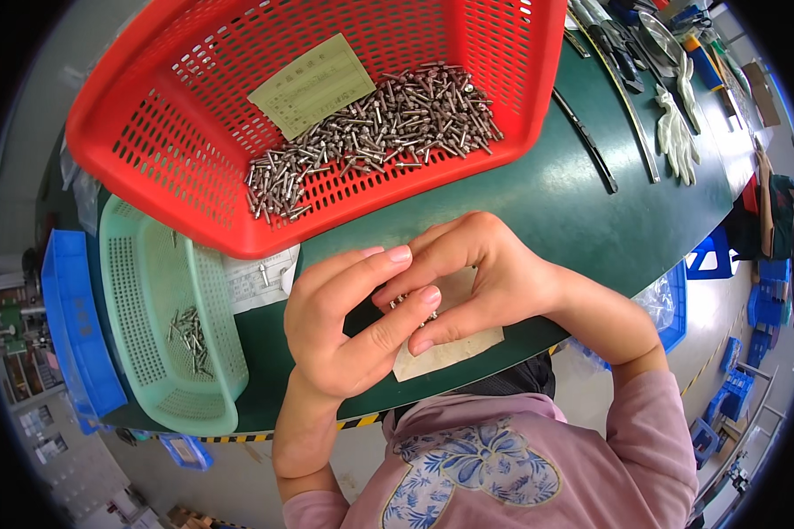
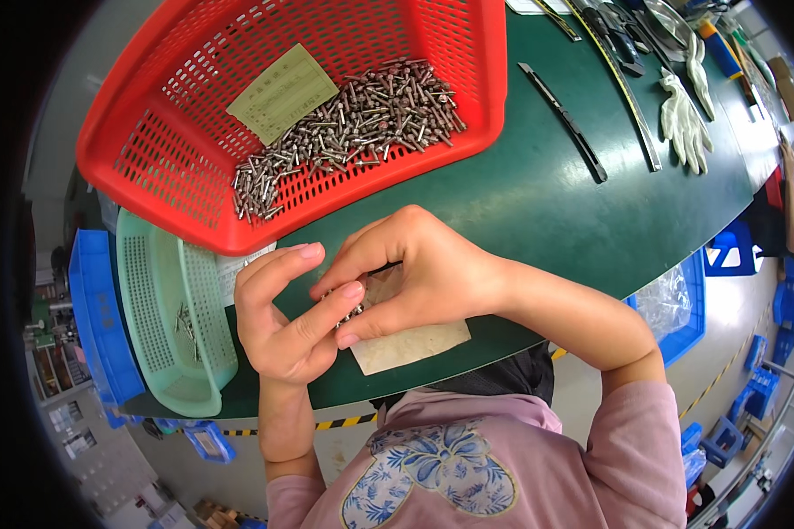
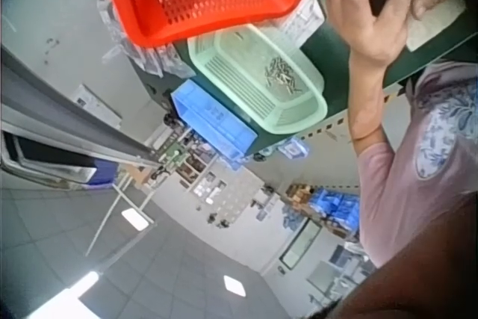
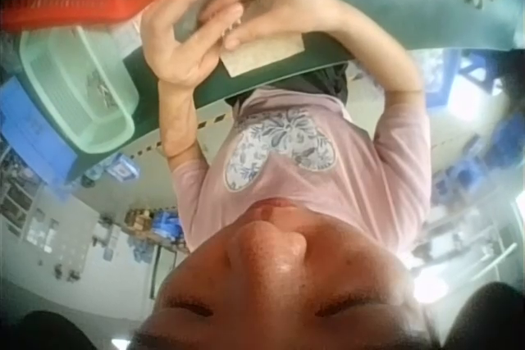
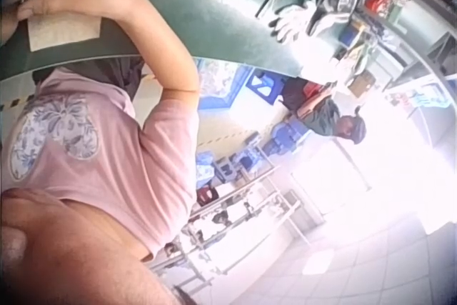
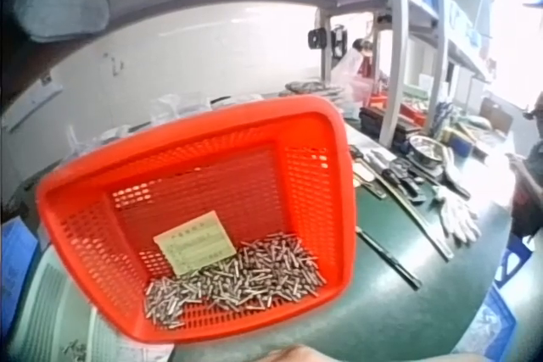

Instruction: Sorting small metal pins and components into different plastic baskets at a manufacturing workstation.

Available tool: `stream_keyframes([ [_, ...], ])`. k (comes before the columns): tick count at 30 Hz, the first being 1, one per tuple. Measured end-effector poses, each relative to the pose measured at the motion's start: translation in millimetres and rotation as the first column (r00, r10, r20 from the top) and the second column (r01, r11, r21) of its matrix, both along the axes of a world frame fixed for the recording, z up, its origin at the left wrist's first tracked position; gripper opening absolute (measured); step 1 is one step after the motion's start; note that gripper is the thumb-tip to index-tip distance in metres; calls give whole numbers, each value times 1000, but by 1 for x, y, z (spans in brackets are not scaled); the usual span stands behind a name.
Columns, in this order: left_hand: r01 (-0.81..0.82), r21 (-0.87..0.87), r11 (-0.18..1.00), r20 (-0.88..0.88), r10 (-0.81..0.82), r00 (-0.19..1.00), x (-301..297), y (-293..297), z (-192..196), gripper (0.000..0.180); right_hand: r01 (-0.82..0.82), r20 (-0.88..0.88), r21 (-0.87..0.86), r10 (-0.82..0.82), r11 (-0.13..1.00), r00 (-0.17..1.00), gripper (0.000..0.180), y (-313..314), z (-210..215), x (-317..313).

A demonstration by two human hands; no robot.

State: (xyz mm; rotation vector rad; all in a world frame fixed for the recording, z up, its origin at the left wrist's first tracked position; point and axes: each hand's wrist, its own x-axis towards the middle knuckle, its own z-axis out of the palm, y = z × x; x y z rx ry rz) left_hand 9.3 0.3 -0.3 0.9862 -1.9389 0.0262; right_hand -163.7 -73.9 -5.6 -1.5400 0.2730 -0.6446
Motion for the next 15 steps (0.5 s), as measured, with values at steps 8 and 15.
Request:
stream_keyframes([
  [8, -29, 13, 999, -26, 29, 999, 1, 2, -4, 44, 137, 93, -301, -114, 944, 989, 34, -4, -6, 1],
  [15, -125, 239, 963, -320, 200, 926, 3, 3, -5, 33, 296, 155, -491, -253, 819, 955, 37, -4, -1, 1],
])
